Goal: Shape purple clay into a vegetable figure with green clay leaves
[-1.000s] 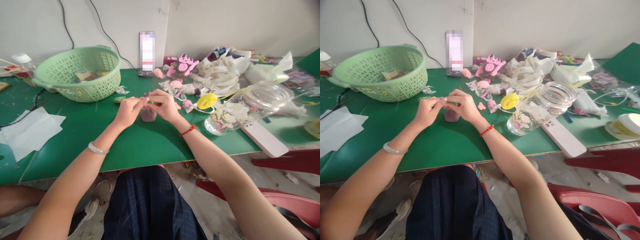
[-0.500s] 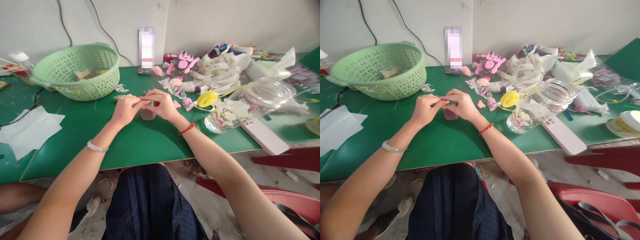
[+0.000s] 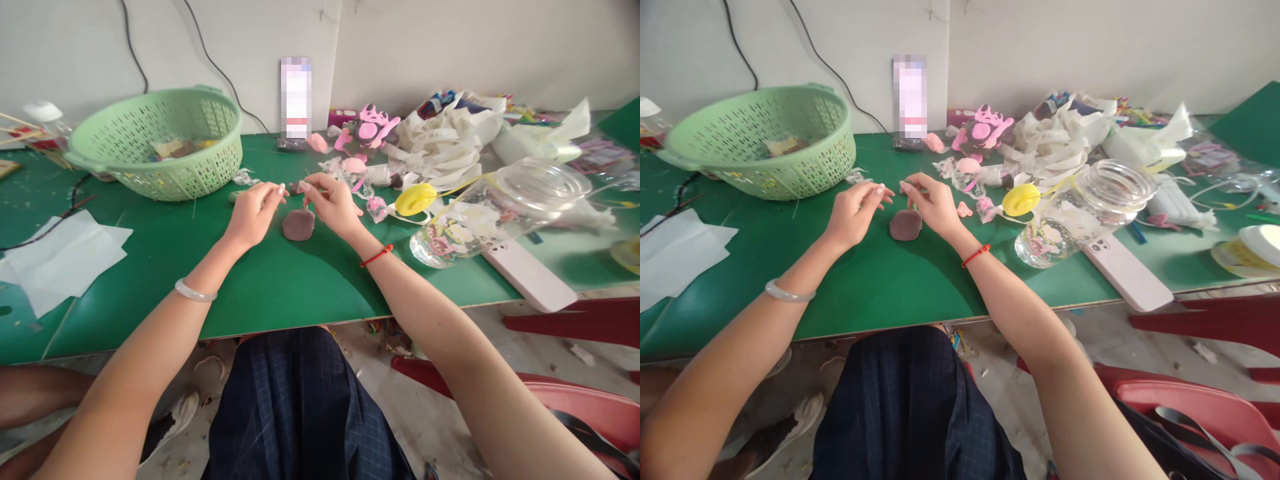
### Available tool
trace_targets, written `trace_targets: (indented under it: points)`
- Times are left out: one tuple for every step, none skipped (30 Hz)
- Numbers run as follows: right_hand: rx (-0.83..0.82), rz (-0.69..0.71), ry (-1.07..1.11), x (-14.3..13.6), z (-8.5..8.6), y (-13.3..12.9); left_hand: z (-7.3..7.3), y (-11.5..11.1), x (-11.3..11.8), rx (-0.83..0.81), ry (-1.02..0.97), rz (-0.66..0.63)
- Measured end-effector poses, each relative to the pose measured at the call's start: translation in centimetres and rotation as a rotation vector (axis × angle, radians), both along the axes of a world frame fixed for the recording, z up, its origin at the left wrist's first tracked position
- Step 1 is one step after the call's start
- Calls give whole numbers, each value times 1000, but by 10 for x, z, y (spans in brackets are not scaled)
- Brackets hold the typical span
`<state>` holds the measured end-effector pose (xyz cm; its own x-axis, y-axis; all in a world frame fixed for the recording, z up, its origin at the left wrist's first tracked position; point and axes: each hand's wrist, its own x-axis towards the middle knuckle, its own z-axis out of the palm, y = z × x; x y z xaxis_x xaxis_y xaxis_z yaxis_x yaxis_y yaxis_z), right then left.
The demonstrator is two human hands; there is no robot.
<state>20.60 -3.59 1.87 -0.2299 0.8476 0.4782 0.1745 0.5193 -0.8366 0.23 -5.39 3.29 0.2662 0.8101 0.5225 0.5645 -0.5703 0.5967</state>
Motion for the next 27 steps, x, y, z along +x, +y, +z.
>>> trace_targets:
  points:
    - [-24,4,16,0,1,-1,-1,1,-1,14,13,-12]
    - [-41,6,28,-1,2,-1,-3,2,-2,35,30,-27]
    - [-53,8,35,-1,2,-1,-4,3,-2,61,50,-43]
    - [-61,10,39,-1,3,-2,-4,3,-3,88,70,-61]
    - [-66,13,39,-2,3,-2,-5,3,-3,112,90,-79]
    - [-68,17,35,-2,3,-3,-6,3,-3,133,109,-96]
    - [-69,25,25,-2,3,-3,-6,3,-3,151,123,-109]
    - [-68,35,10,-2,4,-4,-6,3,-3,166,129,-119]
    - [-62,47,-9,-3,4,-5,-6,3,-2,181,128,-124]
    - [-54,58,-30,-3,6,-6,-6,2,-2,193,120,-127]
    - [-44,69,-50,-2,7,-7,-6,2,-1,202,106,-126]
    - [-36,79,-65,-2,8,-8,-5,1,0,209,87,-125]
    - [-31,91,-75,-2,9,-8,-5,0,1,213,66,-123]
    - [-31,109,-83,-2,10,-9,-4,-1,2,216,44,-119]
    - [-37,133,-88,-2,11,-9,-3,-2,4,217,24,-113]
    - [-46,161,-93,-3,11,-9,-2,-3,4,220,8,-107]
    - [-56,189,-95,-3,11,-9,-1,-4,5,225,-3,-102]
    - [-67,213,-95,-4,11,-9,-1,-5,6,234,-8,-100]
    - [-81,229,-89,-4,11,-9,0,-5,6,248,-8,-101]
    - [-99,234,-79,-5,11,-9,0,-5,6,268,-7,-105]
    - [-124,233,-67,-5,11,-10,0,-5,6,287,-4,-110]
    - [-154,227,-54,-5,12,-11,-1,-4,5,300,1,-114]
    - [-187,219,-43,-5,13,-12,-2,-3,5,305,7,-114]
    - [-219,212,-32,-5,14,-12,-2,-2,4,303,10,-111]
    - [-244,206,-22,-4,15,-13,-3,-1,3,294,13,-106]
    - [-262,204,-12,-4,16,-13,-4,0,2,282,16,-99]
    - [-274,202,-1,-4,17,-13,-4,1,1,272,21,-93]
